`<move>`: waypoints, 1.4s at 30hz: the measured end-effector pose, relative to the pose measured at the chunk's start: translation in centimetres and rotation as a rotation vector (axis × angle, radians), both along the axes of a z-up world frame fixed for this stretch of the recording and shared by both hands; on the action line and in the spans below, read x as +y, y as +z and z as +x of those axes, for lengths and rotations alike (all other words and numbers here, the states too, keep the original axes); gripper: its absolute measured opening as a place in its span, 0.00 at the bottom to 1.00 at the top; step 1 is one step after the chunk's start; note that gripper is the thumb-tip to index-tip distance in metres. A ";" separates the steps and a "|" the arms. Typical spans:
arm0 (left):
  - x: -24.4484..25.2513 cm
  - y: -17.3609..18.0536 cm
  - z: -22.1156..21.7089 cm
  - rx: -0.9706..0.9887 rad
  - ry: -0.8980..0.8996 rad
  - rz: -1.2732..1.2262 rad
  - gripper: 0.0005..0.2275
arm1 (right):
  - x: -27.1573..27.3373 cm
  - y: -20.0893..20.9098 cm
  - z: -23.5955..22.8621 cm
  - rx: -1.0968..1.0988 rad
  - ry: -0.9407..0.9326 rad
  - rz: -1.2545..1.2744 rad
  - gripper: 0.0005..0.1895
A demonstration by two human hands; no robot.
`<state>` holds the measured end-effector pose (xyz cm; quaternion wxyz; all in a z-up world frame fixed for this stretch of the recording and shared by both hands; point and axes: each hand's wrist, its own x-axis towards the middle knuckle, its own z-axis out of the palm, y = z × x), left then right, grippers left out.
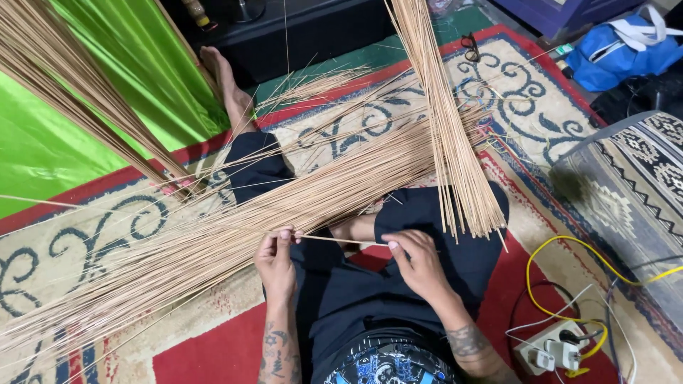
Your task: Bundling and weaving long thin sticks together using string to create a craft item like a broom.
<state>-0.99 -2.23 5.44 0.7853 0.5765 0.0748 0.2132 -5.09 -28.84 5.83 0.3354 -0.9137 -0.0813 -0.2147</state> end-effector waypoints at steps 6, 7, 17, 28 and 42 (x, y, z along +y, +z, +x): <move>-0.7 1.9 1.3 -0.121 -0.077 0.027 0.08 | -1.7 -3.5 0.0 0.338 -0.007 0.474 0.14; -0.8 2.3 1.6 -0.092 -0.083 0.057 0.07 | -2.6 -3.3 0.7 0.240 -0.124 0.506 0.13; 0.7 -7.1 5.3 0.118 -0.085 1.352 0.18 | -11.8 -0.7 5.7 -0.243 -0.497 0.057 0.13; 0.1 -6.8 5.0 0.127 -0.117 1.442 0.17 | -12.6 -2.9 15.6 -0.009 -0.603 -0.383 0.52; -1.0 -6.6 4.9 0.111 -0.103 1.431 0.15 | -14.6 -8.0 19.6 0.719 -0.445 0.124 0.28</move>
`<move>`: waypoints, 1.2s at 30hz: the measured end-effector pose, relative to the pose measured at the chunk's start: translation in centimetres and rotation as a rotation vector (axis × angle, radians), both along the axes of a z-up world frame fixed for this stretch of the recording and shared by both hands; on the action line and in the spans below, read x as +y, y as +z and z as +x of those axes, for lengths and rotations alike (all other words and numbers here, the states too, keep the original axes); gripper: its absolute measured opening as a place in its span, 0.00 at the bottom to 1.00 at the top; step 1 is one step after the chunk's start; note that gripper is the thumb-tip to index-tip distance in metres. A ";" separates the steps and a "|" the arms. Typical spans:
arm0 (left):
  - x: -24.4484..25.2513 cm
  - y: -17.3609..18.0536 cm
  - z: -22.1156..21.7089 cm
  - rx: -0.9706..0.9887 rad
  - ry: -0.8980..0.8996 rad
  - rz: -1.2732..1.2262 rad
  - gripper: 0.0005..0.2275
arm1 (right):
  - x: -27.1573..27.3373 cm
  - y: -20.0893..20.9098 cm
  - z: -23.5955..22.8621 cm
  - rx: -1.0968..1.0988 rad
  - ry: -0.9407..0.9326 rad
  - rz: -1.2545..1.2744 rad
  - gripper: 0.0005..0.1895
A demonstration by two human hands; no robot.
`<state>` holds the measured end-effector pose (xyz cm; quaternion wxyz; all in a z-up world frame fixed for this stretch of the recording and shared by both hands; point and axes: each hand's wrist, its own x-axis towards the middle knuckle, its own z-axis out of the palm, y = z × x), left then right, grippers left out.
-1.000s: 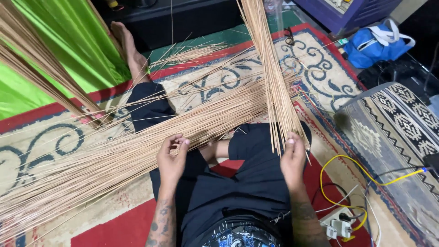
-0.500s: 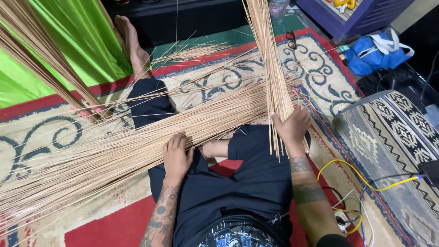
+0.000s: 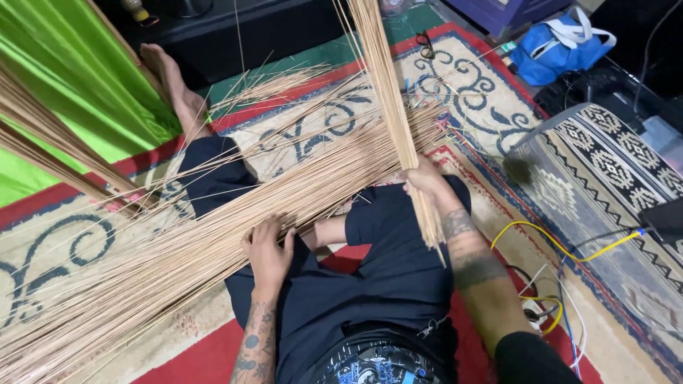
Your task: Bundling and weaving long thin sticks together using string to create a craft item like a broom.
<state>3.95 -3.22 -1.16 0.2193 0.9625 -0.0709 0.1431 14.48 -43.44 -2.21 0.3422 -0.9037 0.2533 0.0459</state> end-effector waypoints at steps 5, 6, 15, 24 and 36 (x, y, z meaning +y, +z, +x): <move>-5.9 1.4 0.7 0.423 -0.192 -1.212 0.19 | 13.6 6.6 -10.1 -0.265 -0.110 0.901 0.25; -7.3 2.3 1.2 0.437 -0.188 -1.205 0.19 | 14.8 6.6 -11.0 -0.257 -0.121 0.907 0.25; -15.4 5.2 3.7 0.544 0.165 -1.459 0.25 | 17.8 6.7 -17.0 -0.157 0.090 0.418 0.25; -14.8 3.1 -1.4 0.474 0.137 -1.441 0.18 | 17.6 7.4 -20.6 0.070 0.160 0.306 0.24; -12.6 11.1 6.5 0.356 -0.052 -1.649 0.24 | 17.2 10.2 -15.1 -0.057 0.269 0.480 0.31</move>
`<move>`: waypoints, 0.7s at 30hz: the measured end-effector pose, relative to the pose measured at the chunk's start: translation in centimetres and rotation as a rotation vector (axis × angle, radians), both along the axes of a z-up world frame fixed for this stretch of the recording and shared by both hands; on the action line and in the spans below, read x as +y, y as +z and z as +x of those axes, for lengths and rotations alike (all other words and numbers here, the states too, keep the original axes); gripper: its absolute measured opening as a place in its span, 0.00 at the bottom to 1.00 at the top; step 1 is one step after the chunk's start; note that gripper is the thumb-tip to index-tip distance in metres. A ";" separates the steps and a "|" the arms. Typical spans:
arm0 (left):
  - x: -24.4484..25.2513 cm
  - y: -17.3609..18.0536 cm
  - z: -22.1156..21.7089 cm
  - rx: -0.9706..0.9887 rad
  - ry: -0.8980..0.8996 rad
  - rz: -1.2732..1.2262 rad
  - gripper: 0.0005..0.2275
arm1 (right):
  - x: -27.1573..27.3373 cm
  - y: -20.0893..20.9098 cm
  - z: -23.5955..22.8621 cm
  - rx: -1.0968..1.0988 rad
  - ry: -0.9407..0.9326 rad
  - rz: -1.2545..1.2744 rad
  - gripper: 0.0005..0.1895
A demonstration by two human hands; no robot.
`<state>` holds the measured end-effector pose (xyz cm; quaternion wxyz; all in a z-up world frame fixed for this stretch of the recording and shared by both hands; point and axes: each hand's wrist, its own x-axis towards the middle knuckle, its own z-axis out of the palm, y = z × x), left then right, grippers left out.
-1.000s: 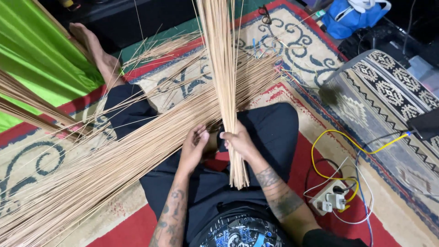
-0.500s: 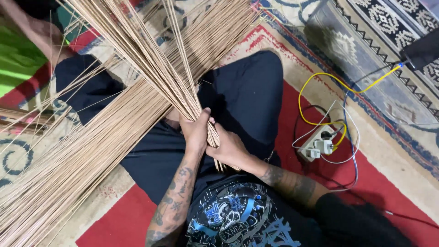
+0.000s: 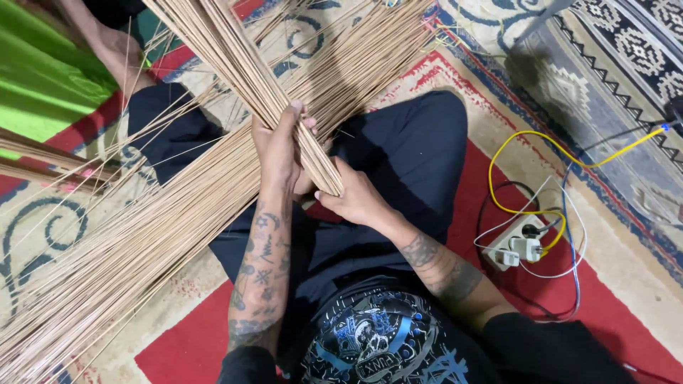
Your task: Bundling and weaving long thin sticks together using string to create a craft item like a broom.
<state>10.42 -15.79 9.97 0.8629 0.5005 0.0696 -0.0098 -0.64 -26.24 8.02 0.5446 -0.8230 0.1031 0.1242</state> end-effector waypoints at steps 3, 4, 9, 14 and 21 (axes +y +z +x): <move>-0.3 -0.8 1.4 0.051 0.041 -0.015 0.15 | 0.0 -3.8 1.8 -0.107 -0.034 -0.015 0.29; -0.7 -2.2 2.4 0.065 0.088 0.010 0.13 | -0.2 -4.8 2.4 -0.148 -0.028 -0.013 0.29; -1.7 -6.3 4.5 0.102 0.249 0.128 0.08 | -3.7 -6.1 2.7 -0.183 0.170 0.260 0.45; -1.5 -3.7 4.2 0.090 -0.006 -0.005 0.06 | -8.0 -2.2 1.1 -0.890 -0.333 0.059 0.37; -5.3 -2.0 3.5 -0.030 -0.079 -0.141 0.02 | -6.3 -7.0 -4.3 -1.126 -0.714 0.400 0.38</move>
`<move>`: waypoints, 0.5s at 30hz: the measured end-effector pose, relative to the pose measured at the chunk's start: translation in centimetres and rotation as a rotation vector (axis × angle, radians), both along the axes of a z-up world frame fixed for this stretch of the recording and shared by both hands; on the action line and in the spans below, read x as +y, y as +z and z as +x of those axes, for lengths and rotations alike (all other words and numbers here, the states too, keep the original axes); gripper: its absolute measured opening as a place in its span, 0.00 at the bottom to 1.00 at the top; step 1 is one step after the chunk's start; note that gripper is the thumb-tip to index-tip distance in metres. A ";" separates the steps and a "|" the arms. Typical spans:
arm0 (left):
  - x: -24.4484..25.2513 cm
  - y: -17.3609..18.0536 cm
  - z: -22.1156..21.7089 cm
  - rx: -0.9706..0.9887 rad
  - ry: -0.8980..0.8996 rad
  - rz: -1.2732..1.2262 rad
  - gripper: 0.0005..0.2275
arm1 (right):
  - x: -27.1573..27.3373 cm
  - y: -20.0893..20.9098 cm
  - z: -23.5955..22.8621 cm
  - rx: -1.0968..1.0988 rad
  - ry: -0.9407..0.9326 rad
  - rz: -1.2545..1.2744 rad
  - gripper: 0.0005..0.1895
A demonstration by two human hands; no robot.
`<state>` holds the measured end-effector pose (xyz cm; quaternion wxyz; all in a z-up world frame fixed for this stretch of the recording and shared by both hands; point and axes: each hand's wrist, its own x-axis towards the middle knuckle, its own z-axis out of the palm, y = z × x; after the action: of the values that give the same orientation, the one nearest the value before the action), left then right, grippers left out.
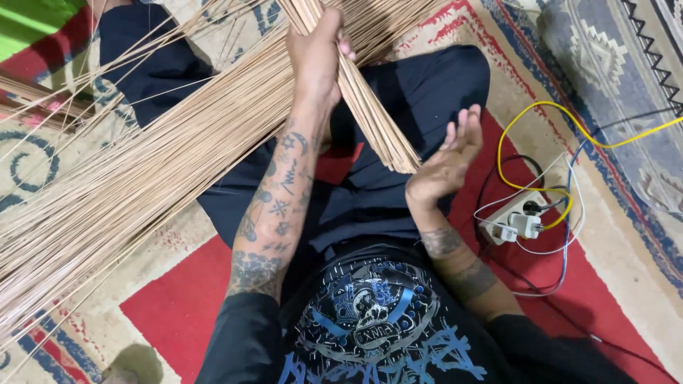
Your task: Bundling and weaving long thin sticks together using string to create a craft item like a broom.
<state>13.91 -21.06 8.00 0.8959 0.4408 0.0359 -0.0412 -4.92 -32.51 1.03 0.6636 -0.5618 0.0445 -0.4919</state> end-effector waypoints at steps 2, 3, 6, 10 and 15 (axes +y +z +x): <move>-1.3 0.0 -1.6 -0.025 -0.048 0.034 0.09 | 0.1 -0.6 1.8 -0.066 0.133 0.168 0.31; -1.1 -0.1 -1.4 -0.026 -0.047 0.034 0.09 | 0.4 0.0 2.6 -0.067 0.135 0.168 0.31; -0.5 -0.4 0.0 -0.031 -0.087 0.090 0.17 | 1.6 2.3 4.6 0.071 0.146 0.195 0.28; 0.8 -2.1 2.4 0.106 -0.052 0.262 0.16 | 0.3 2.1 7.7 0.484 0.360 0.037 0.25; 2.8 -6.4 3.0 0.081 -0.002 0.232 0.16 | -10.8 -5.6 16.4 0.671 0.450 -0.452 0.10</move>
<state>16.92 -18.29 1.64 0.8367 0.5395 0.0761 -0.0554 11.48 -43.28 -4.61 0.5638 -0.8162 0.0255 -0.1240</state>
